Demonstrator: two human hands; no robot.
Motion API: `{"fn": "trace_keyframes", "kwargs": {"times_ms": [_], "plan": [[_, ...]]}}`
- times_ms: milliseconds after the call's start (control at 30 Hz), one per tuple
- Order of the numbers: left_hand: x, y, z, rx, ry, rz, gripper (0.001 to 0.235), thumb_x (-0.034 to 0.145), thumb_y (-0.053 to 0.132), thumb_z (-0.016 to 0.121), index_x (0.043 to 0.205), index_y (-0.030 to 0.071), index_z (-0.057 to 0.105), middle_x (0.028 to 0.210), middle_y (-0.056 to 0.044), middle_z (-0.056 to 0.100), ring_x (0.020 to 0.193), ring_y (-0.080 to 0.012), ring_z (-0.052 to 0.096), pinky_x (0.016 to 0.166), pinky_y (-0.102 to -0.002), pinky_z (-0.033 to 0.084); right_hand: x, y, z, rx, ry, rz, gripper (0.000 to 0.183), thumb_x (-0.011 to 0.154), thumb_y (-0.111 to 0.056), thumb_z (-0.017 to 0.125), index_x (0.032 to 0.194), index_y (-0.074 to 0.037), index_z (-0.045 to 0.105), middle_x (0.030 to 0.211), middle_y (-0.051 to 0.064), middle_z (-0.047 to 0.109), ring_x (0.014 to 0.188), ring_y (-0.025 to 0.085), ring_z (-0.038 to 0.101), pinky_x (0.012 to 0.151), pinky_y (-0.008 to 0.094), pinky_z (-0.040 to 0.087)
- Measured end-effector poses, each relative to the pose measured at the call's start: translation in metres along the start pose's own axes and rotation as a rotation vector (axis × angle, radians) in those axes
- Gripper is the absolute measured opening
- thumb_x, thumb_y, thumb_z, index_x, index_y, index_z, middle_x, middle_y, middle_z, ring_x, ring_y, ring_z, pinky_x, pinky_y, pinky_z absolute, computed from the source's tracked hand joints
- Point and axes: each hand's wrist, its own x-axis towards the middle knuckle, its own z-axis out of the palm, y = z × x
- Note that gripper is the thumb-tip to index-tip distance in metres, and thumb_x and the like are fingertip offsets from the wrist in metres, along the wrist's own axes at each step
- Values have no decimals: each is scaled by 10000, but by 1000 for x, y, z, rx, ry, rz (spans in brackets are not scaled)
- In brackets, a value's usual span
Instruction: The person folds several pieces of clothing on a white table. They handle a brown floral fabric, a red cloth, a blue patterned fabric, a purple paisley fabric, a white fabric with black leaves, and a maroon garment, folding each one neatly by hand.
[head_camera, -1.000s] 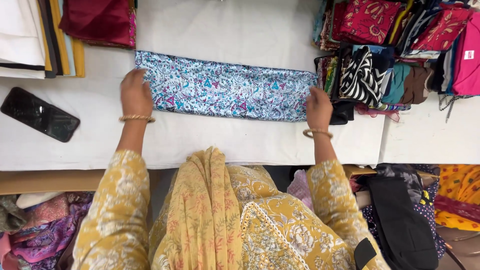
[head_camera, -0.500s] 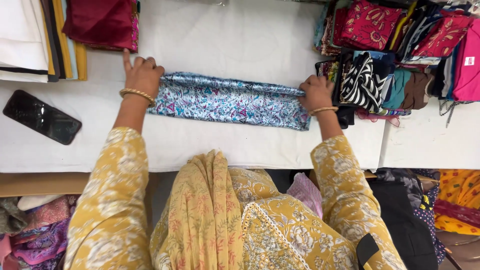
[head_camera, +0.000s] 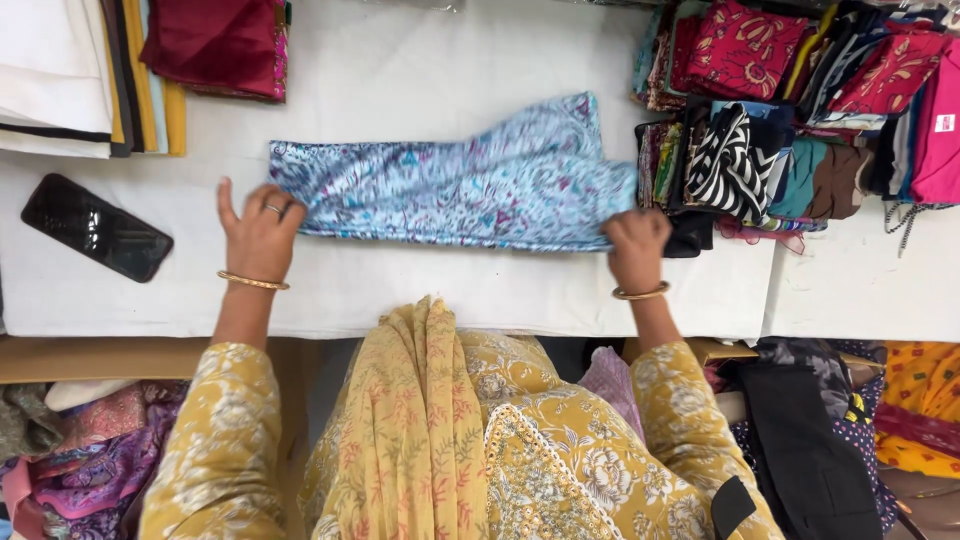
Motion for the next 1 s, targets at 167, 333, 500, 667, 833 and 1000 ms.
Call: {"fn": "trace_keyframes", "kwargs": {"times_ms": [167,333,500,667,833,1000], "plan": [[-40,8,20,-36,-150,-76,273,966,75,645,1202,198,707,1347,-13,655,1405,-215,539,1283,-645,141,10,-33,-43,187,-184,25,242,792,-147,745,1034,-158,747,1155,61,685,1170,270,582,1078,543,298],[-46,20,15,-137,-203,-165,404,924,90,646,1313,195,675,1445,-48,619,1440,-260,488,1238,-671,134,57,-14,-28,329,-162,177,236,917,-205,754,1136,-119,729,1289,104,675,1244,302,568,1086,558,337],[-49,22,29,-215,-243,-280,448,918,116,664,1354,219,665,1432,-37,593,1394,-264,496,1236,-666,148,154,4,45,483,136,244,596,832,-3,779,1389,15,567,1331,230,597,1196,419,553,1011,463,430],[-50,23,24,-252,-281,-320,458,897,137,679,1348,216,661,1458,-41,557,1387,-269,486,1215,-668,156,170,10,57,527,-167,709,461,812,-73,812,1242,-109,648,1107,78,709,1015,237,695,957,394,524],[-59,17,19,-305,-321,-339,448,889,153,698,1330,218,659,1492,-40,537,1412,-266,466,1210,-672,156,108,35,-16,679,-17,464,186,877,-38,810,1049,-67,742,1098,79,689,1022,216,686,933,348,579],[-65,13,18,-361,-323,-341,428,882,152,702,1302,225,669,1535,-35,516,1450,-255,446,1206,-673,167,18,27,-35,523,-108,203,178,826,7,812,935,-117,746,1147,42,718,1127,260,653,1012,380,545]]}}
